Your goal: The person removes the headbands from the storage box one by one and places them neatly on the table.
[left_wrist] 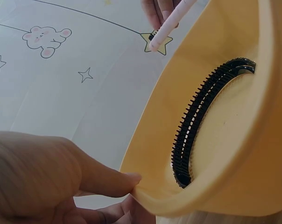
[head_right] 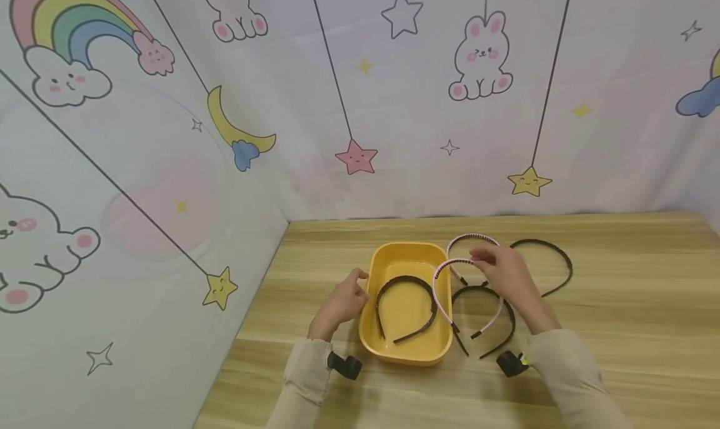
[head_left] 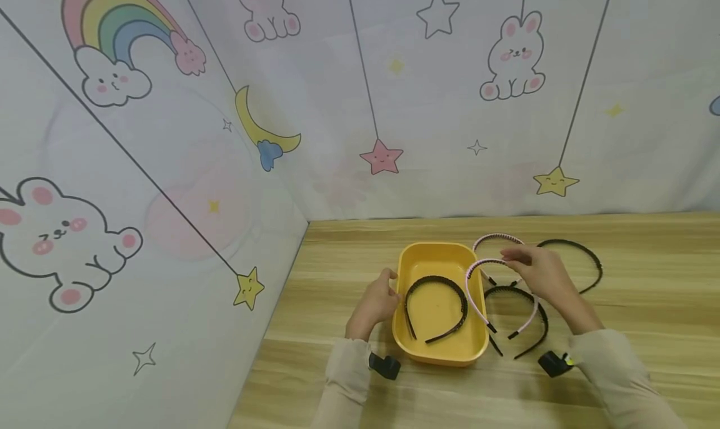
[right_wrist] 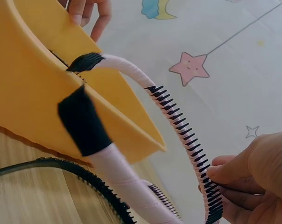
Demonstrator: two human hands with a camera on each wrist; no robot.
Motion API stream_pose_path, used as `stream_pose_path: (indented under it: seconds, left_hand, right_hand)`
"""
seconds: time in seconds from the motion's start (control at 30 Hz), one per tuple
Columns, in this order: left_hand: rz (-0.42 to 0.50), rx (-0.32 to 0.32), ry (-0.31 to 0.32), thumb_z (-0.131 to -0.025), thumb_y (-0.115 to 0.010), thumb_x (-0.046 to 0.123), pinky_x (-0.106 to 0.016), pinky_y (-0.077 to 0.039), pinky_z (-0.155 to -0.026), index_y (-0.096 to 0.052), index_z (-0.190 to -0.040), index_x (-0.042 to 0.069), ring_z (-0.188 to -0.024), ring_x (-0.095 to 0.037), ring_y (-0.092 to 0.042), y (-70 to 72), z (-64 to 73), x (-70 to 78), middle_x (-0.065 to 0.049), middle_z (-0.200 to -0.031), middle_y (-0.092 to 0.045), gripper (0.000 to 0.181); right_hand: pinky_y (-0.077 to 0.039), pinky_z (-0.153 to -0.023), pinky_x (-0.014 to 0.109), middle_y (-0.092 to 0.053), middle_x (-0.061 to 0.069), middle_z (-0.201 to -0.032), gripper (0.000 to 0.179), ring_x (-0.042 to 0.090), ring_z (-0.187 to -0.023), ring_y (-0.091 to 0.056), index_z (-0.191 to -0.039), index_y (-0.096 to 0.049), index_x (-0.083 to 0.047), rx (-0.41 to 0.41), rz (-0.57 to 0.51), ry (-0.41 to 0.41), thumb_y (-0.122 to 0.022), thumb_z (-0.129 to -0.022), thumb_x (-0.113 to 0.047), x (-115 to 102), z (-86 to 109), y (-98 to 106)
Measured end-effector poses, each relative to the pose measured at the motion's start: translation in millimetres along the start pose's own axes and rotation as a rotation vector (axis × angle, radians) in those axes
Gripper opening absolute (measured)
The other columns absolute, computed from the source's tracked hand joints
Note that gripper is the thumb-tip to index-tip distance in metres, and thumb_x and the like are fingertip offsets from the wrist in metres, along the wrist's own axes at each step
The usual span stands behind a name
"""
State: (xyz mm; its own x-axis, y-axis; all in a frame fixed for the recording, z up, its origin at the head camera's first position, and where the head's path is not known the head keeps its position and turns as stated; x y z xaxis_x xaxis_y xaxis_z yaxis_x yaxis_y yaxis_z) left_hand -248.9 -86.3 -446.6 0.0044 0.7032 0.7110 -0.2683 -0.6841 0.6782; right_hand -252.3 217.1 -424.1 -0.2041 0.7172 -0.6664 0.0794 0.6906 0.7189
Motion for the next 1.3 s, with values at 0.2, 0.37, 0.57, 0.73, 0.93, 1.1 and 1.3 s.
stream_pose_path:
  seconds: [0.2,0.37,0.57,0.73,0.93,1.1,1.3]
  left_hand:
    - [-0.009,0.001,-0.006,-0.093,-0.059,0.006,-0.035,-0.048,-0.066,-0.045,-0.131,0.004,-0.078,-0.021,-0.058,0.6,0.2,1.4,-0.014,-0.094,-0.063,0.04]
    - [0.001,-0.003,-0.003,-0.093,-0.059,0.006,-0.035,-0.049,-0.067,-0.044,-0.13,0.004,-0.079,-0.022,-0.059,0.4,0.0,0.9,-0.014,-0.096,-0.064,0.04]
    - [0.007,-0.005,0.008,-0.093,-0.058,0.006,-0.036,-0.049,-0.068,-0.044,-0.131,0.005,-0.081,-0.023,-0.059,0.0,1.0,0.6,-0.015,-0.097,-0.063,0.04]
    - [0.002,-0.001,0.0,-0.093,-0.058,0.006,-0.035,-0.049,-0.067,-0.044,-0.131,0.004,-0.08,-0.022,-0.059,-0.1,0.8,0.7,-0.015,-0.096,-0.063,0.04]
    - [0.001,0.0,-0.007,-0.093,-0.058,0.005,-0.034,-0.049,-0.066,-0.044,-0.131,0.004,-0.078,-0.022,-0.058,-0.5,0.1,0.1,-0.014,-0.095,-0.063,0.04]
    - [0.004,-0.001,-0.002,-0.093,-0.058,0.006,-0.036,-0.049,-0.067,-0.044,-0.131,0.004,-0.081,-0.023,-0.059,-0.5,0.2,0.1,-0.015,-0.097,-0.063,0.04]
    - [0.014,-0.002,0.002,-0.093,-0.058,0.006,-0.037,-0.05,-0.069,-0.044,-0.131,0.003,-0.083,-0.025,-0.06,-0.4,0.2,0.2,-0.016,-0.099,-0.063,0.041]
  right_hand:
    - [-0.048,-0.064,0.025,-0.067,0.023,-0.112,0.026,0.038,-0.098,-0.064,-0.118,-0.064,0.001,0.014,0.019,0.004,-0.057,-0.096,-0.012,8,5.4,8]
    - [-0.052,-0.077,0.045,-0.066,0.023,-0.112,0.027,0.04,-0.1,-0.063,-0.118,-0.064,0.0,0.023,0.03,-0.006,-0.057,-0.096,-0.014,15,8.3,14]
    - [-0.049,-0.082,0.053,-0.067,0.024,-0.11,0.026,0.041,-0.098,-0.063,-0.115,-0.065,0.002,0.041,0.044,0.0,-0.059,-0.095,-0.014,21,13.0,19]
    - [-0.053,-0.077,0.038,-0.069,0.022,-0.106,0.022,0.038,-0.094,-0.065,-0.111,-0.067,0.001,0.076,0.068,0.022,-0.062,-0.092,-0.01,28,17.5,23]
    - [-0.05,-0.069,0.024,-0.07,0.021,-0.103,0.022,0.036,-0.092,-0.065,-0.109,-0.068,0.0,0.089,0.092,0.005,-0.064,-0.091,-0.012,39,24.0,27]
    - [-0.047,-0.064,0.021,-0.069,0.022,-0.104,0.025,0.039,-0.093,-0.064,-0.111,-0.067,0.001,0.08,0.107,-0.016,-0.063,-0.092,-0.013,50,30.8,29]
    - [-0.049,-0.065,0.029,-0.071,0.02,-0.099,0.02,0.022,-0.082,-0.066,-0.107,-0.069,0.0,0.11,0.134,0.004,-0.066,-0.089,-0.009,62,36.0,32]
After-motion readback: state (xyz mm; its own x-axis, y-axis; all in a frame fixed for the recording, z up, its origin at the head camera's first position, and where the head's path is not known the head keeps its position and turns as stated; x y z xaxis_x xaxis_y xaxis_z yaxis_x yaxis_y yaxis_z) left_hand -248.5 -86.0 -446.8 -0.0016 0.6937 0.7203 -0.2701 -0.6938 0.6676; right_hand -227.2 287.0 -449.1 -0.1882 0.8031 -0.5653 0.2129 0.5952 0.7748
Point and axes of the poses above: each hand's wrist, its own z-axis away from the middle knuckle, its own y-axis out of the back of the hand, x = y × z, the point moved 5 cm from there along -z, towards the middle knuckle
